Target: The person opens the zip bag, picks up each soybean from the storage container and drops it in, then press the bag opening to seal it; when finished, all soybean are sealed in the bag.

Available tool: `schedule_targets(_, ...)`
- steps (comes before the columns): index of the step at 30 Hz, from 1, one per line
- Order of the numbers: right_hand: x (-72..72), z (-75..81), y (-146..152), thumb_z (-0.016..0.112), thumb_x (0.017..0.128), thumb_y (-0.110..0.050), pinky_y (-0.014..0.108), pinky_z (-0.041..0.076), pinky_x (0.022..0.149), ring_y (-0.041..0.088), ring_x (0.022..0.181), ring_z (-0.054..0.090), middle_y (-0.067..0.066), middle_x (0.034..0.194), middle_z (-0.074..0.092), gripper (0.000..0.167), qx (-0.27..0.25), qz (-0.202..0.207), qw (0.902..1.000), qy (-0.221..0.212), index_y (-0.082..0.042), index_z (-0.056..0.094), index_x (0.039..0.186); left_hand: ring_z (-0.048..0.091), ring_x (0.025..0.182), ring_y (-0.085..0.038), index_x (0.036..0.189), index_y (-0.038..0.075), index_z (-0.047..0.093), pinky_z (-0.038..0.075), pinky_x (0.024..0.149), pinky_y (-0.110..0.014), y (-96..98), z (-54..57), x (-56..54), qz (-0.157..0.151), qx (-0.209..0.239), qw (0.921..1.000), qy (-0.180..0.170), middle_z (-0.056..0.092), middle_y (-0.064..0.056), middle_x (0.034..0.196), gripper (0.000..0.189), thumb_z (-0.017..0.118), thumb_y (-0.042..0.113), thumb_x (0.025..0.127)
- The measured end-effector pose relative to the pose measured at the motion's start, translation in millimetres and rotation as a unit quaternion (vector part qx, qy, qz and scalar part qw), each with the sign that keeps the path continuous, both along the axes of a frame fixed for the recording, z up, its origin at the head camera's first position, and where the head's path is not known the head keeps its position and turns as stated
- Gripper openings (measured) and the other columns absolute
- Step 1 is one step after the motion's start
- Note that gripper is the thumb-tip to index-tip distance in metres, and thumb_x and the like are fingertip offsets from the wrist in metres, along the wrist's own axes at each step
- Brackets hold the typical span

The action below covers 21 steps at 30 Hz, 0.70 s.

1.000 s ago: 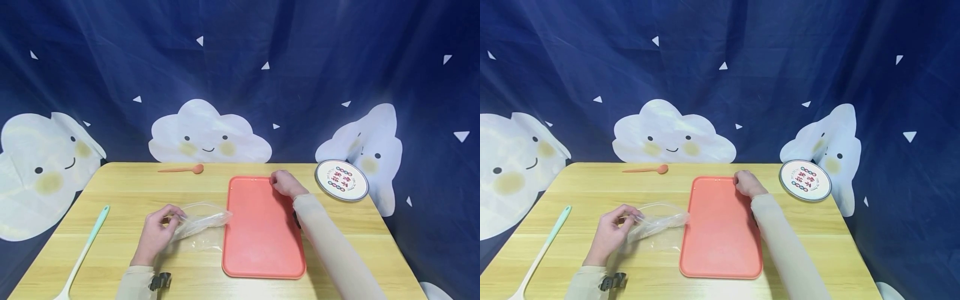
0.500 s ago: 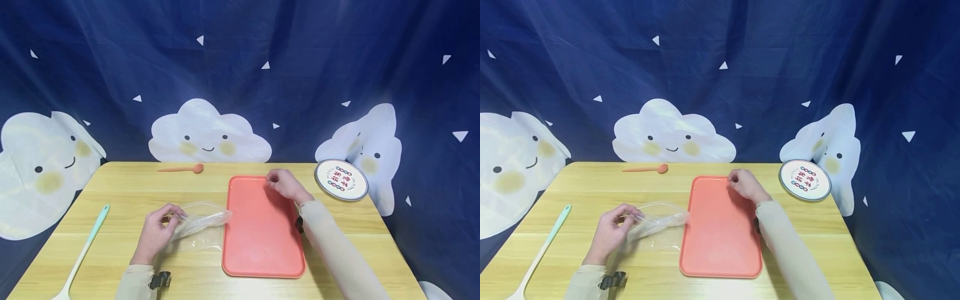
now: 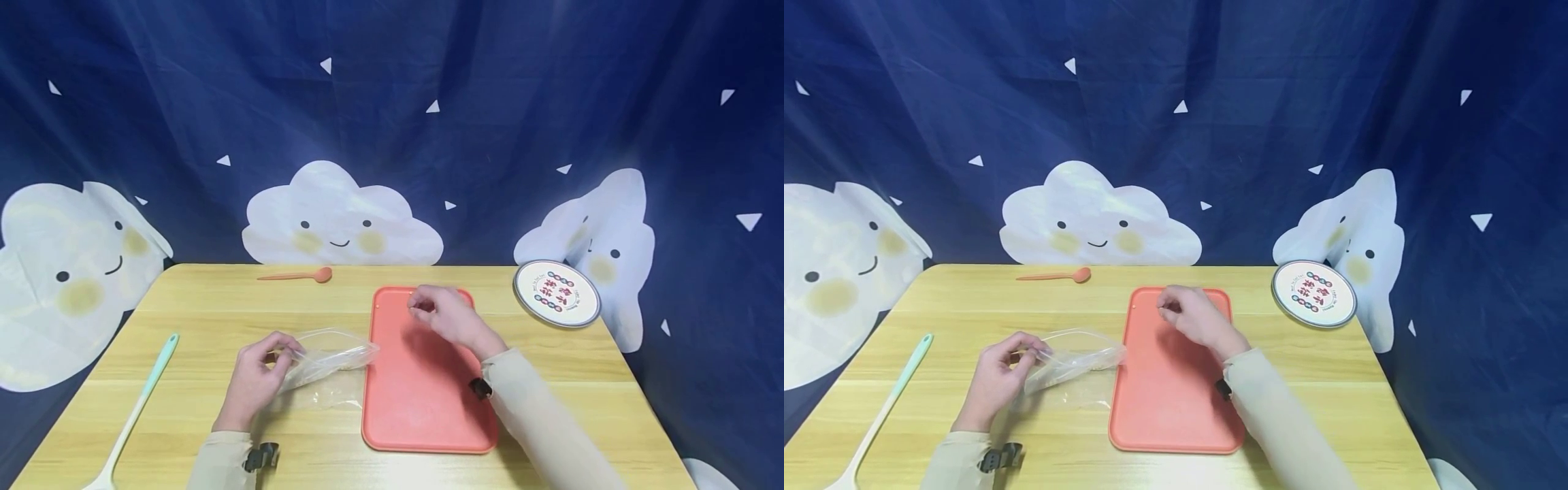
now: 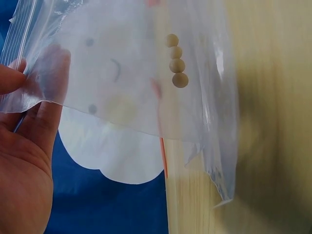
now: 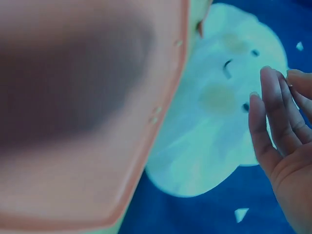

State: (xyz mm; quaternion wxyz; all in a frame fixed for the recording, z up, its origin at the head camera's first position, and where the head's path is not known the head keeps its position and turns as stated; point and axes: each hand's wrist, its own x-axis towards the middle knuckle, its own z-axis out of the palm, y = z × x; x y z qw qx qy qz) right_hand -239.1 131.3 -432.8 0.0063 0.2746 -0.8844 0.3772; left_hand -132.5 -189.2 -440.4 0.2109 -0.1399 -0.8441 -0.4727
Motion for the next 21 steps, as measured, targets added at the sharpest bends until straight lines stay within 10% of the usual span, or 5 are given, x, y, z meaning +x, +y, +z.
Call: schedule_targets(21, 42.8, 29.1, -65.4, 0.067, 0.092, -0.01, 0.021, 0.049, 0.079, 0.005, 0.087, 0.058, -0.009, 0.092, 0.063, 0.008, 0.018, 0.128, 0.9903, 0.051, -0.016, 0.068, 0.097, 0.067, 0.065, -0.019, 0.081, 0.002, 0.066, 0.053, 0.061, -0.021, 2.1, 0.8, 0.3, -0.002, 0.002, 0.9999, 0.01, 0.071, -0.007, 0.079, 0.027, 0.058, -0.023, 0.079)
